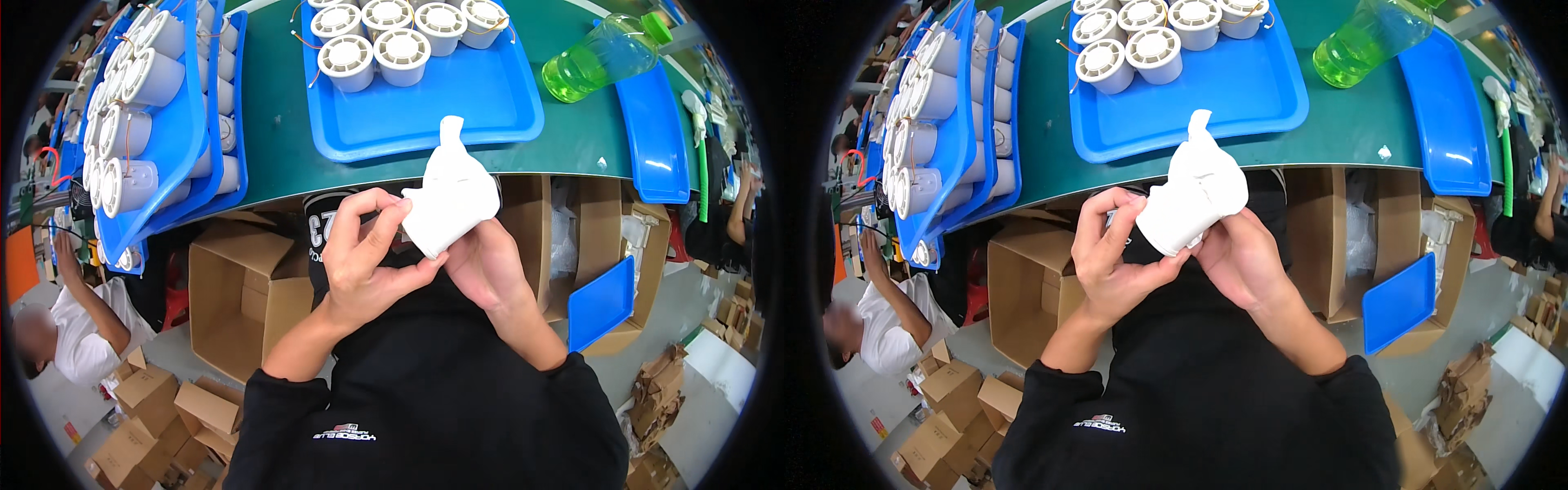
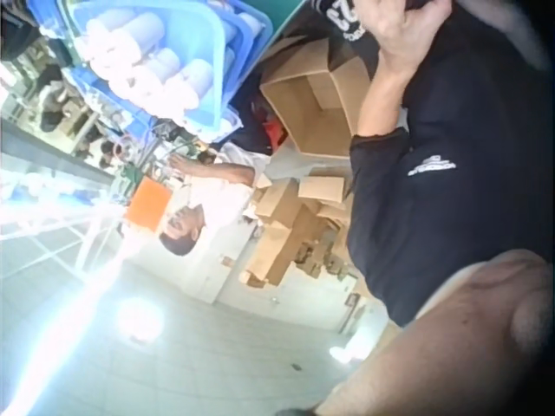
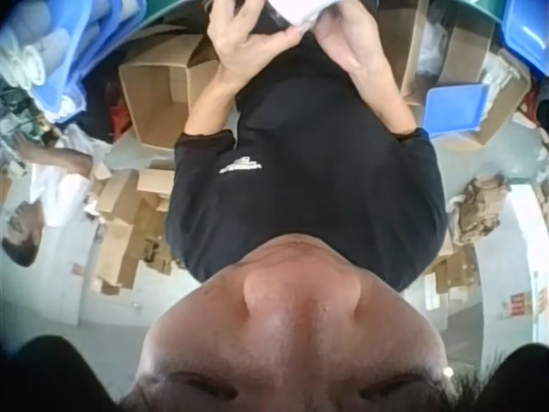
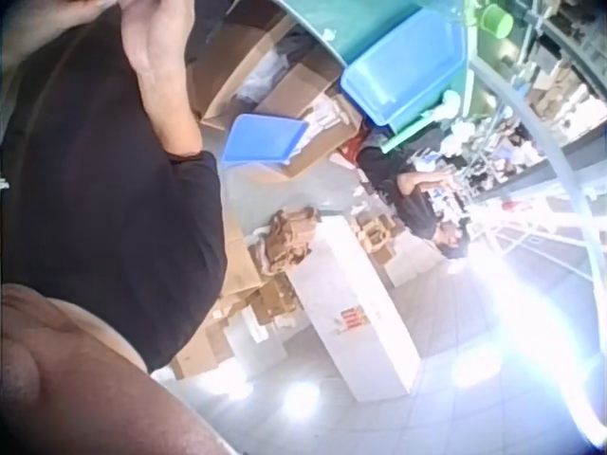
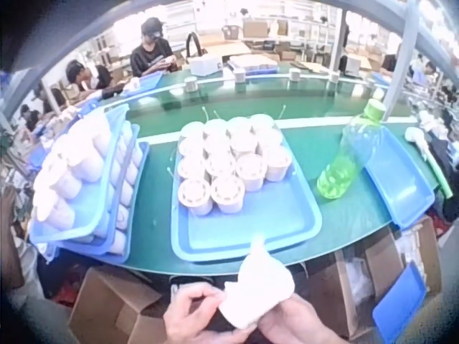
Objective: Wiping and cleaning cylindrical electronic components at an assembly line.
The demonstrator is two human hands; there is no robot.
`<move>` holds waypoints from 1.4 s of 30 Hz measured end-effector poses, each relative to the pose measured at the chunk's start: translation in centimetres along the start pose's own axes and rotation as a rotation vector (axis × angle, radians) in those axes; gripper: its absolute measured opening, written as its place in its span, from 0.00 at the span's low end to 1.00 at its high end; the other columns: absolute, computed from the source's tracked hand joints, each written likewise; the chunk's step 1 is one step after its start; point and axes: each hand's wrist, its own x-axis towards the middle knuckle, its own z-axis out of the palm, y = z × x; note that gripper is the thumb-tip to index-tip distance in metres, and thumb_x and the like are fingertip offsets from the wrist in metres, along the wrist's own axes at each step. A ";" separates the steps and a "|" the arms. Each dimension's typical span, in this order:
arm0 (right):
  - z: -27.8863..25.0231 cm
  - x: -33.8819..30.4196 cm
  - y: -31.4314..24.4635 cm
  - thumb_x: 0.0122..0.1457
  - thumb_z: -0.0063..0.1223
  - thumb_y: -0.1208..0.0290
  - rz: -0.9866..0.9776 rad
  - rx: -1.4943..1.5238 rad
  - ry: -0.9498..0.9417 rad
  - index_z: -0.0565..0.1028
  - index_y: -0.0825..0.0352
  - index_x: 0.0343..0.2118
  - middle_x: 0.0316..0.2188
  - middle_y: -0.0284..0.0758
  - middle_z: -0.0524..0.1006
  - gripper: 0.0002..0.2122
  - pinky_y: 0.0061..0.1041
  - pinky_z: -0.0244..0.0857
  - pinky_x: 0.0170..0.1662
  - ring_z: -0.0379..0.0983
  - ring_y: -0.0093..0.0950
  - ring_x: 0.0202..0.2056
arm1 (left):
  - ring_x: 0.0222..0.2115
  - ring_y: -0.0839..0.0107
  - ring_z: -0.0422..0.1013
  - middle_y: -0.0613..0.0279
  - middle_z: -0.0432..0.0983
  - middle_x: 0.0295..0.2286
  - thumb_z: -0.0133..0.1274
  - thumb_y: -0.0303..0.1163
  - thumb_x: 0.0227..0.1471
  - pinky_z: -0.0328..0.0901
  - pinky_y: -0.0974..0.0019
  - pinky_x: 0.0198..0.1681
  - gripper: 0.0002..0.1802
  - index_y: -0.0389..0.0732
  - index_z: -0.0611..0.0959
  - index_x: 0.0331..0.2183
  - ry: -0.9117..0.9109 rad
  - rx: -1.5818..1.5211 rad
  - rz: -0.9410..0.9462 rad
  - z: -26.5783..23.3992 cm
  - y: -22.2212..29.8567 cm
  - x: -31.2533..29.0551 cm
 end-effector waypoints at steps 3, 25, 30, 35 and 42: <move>1.1 -0.4 0.2 0.66 0.36 0.70 -0.060 -0.043 0.041 0.65 0.69 0.55 0.49 0.36 0.72 0.16 0.31 0.64 0.53 0.70 0.29 0.50 | 0.33 0.65 0.72 0.54 0.70 0.37 0.72 0.26 0.27 0.73 0.69 0.26 0.33 0.34 0.80 0.42 0.079 0.013 -0.010 0.7 0.2 -0.3; 1.5 -1.4 -1.2 0.36 0.67 0.78 -1.249 -1.553 -0.110 0.80 0.69 0.30 0.33 0.39 0.77 0.14 0.31 0.66 0.33 0.72 0.38 0.31 | 0.35 0.62 0.72 0.53 0.70 0.36 0.70 0.20 0.27 0.73 0.69 0.30 0.32 0.31 0.80 0.41 0.081 0.007 0.025 0.5 0.3 0.6; 0.8 -0.3 -1.0 0.41 0.64 0.79 -1.493 -1.473 0.105 0.78 0.69 0.31 0.34 0.41 0.78 0.11 0.35 0.68 0.38 0.73 0.40 0.35 | 0.33 0.67 0.74 0.53 0.71 0.37 0.71 0.23 0.25 0.74 0.70 0.31 0.34 0.31 0.80 0.41 0.037 -0.116 -0.096 0.4 1.1 -0.2; -0.8 1.7 -2.8 0.51 0.60 0.81 -1.477 -1.414 0.337 0.74 0.71 0.29 0.26 0.37 0.73 0.05 0.22 0.62 0.29 0.67 0.26 0.26 | 0.36 0.68 0.73 0.54 0.69 0.39 0.71 0.24 0.29 0.76 0.68 0.37 0.34 0.31 0.78 0.44 0.060 -0.374 -0.329 0.3 1.1 -1.1; -0.8 0.7 -4.1 0.58 0.54 0.78 -1.472 -1.136 0.263 0.72 0.73 0.36 0.35 0.34 0.70 0.06 0.18 0.61 0.39 0.67 0.21 0.35 | 0.46 0.65 0.70 0.55 0.64 0.45 0.67 0.17 0.36 0.73 0.61 0.48 0.35 0.30 0.74 0.50 0.102 -0.769 -0.529 -0.7 1.2 -0.5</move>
